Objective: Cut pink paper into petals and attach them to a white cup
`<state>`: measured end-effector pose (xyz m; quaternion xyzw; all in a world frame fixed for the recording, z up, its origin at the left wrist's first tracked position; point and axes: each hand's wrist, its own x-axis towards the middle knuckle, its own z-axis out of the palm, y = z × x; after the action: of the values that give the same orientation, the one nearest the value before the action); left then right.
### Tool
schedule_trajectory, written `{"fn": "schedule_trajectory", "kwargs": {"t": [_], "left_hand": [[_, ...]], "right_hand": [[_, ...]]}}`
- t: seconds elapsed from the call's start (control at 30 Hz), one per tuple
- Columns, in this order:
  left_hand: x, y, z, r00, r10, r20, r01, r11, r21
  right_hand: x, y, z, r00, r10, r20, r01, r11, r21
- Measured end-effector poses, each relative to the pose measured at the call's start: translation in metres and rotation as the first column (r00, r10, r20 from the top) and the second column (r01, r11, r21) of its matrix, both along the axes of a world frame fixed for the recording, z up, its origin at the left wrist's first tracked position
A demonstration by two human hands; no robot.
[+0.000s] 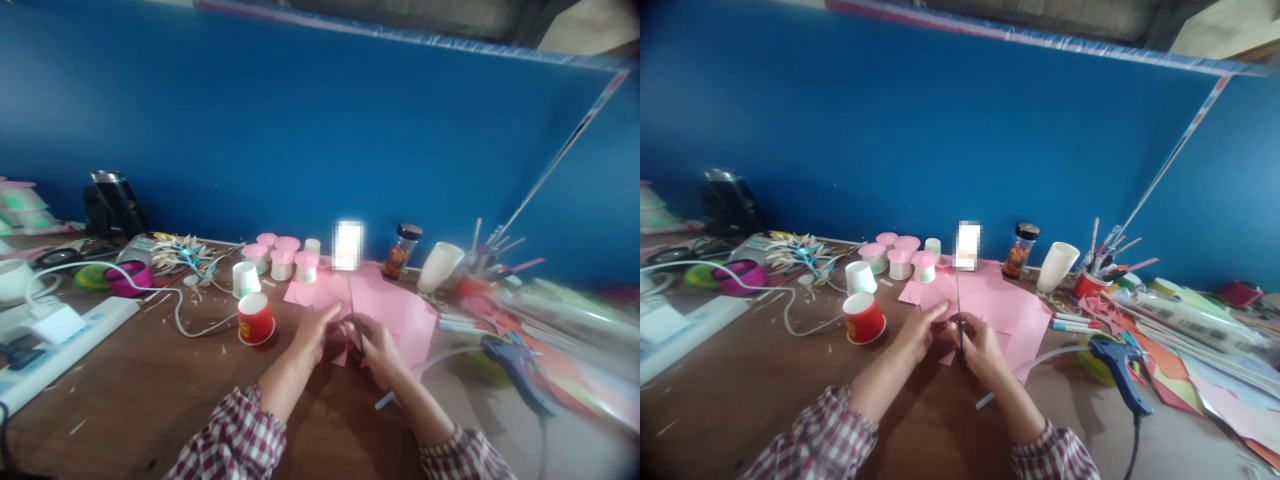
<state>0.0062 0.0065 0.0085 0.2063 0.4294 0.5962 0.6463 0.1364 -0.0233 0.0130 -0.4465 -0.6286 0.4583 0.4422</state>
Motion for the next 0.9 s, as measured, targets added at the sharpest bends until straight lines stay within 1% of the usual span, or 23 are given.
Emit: {"fn": "schedule_trajectory", "kwargs": {"t": [0.17,0.33,0.47,0.7,0.8,0.9], "left_hand": [[-0.0009,-0.0004,0.0012,0.999,-0.025,0.03,0.025,1.0,0.013],[-0.0004,-0.0006,0.004,0.999,0.005,0.041,-0.005,1.0,-0.012],[0.0,-0.0019,0.0062,0.999,-0.004,0.044,0.004,1.0,-0.009],[-0.0005,-0.0016,0.0032,0.999,-0.014,0.045,0.014,1.0,-0.003],[-0.0005,-0.0009,0.0021,0.999,-0.002,0.038,0.002,1.0,-0.018],[-0.0003,-0.0004,0.0018,0.999,-0.019,0.027,0.02,0.999,-0.027]], "right_hand": [[-0.0002,0.001,-0.0011,1.0,-0.015,0.025,0.015,1.0,0.001],[0.0009,0.0028,-0.0045,1.0,-0.006,0.025,0.006,1.0,0.0],[0.0012,0.0037,-0.0051,1.0,-0.007,0.028,0.006,1.0,0.026],[0.0013,0.0032,-0.0029,0.998,-0.003,0.055,0.002,1.0,0.02],[0.0016,0.0025,-0.0022,0.998,-0.008,0.062,0.007,1.0,0.021],[0.0017,0.0021,-0.0015,0.998,-0.006,0.07,0.004,1.0,0.022]]}}
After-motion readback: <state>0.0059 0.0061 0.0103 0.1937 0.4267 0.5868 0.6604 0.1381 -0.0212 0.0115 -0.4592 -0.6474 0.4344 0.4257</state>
